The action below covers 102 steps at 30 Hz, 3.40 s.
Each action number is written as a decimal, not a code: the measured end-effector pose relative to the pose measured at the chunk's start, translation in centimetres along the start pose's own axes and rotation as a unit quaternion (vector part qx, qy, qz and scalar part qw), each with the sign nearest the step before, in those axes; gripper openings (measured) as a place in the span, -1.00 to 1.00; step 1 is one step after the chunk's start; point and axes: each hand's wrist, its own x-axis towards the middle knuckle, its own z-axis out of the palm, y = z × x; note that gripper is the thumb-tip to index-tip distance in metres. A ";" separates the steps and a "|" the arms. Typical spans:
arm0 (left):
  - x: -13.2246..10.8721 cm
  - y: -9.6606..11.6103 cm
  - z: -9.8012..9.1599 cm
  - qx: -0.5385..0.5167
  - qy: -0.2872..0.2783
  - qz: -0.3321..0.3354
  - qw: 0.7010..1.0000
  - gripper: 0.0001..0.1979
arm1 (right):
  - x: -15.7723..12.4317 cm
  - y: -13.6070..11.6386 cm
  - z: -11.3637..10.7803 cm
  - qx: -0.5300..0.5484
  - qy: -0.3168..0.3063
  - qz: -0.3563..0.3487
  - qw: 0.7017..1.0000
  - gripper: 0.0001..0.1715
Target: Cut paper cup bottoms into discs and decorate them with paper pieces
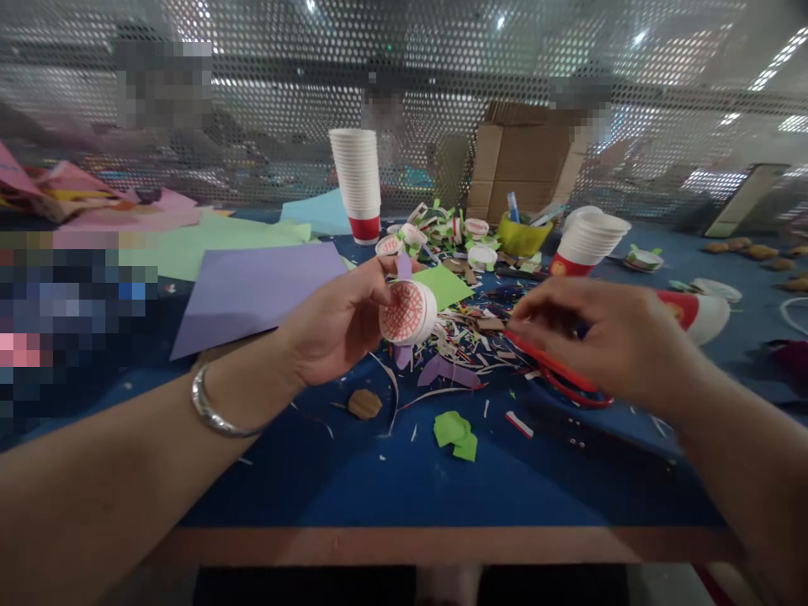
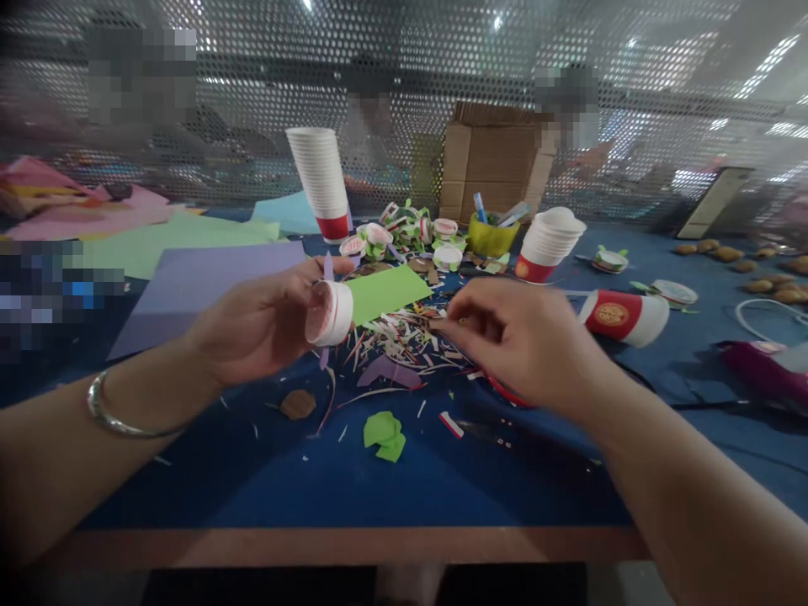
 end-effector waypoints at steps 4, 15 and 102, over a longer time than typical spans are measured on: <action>0.2 -0.1 -0.1 0.010 0.014 0.005 1.000 -0.74 | -1.0 -2.7 2.1 0.039 -0.149 -0.174 0.973 -0.76; 0.2 0.0 0.3 0.002 0.033 -0.001 0.999 -0.70 | -1.5 -2.9 3.8 0.044 -0.201 -0.218 0.954 -0.73; -1.8 -0.6 1.0 0.015 -0.012 -0.129 0.991 -0.76 | -1.4 -5.4 2.3 -0.336 0.152 -0.282 0.886 -0.62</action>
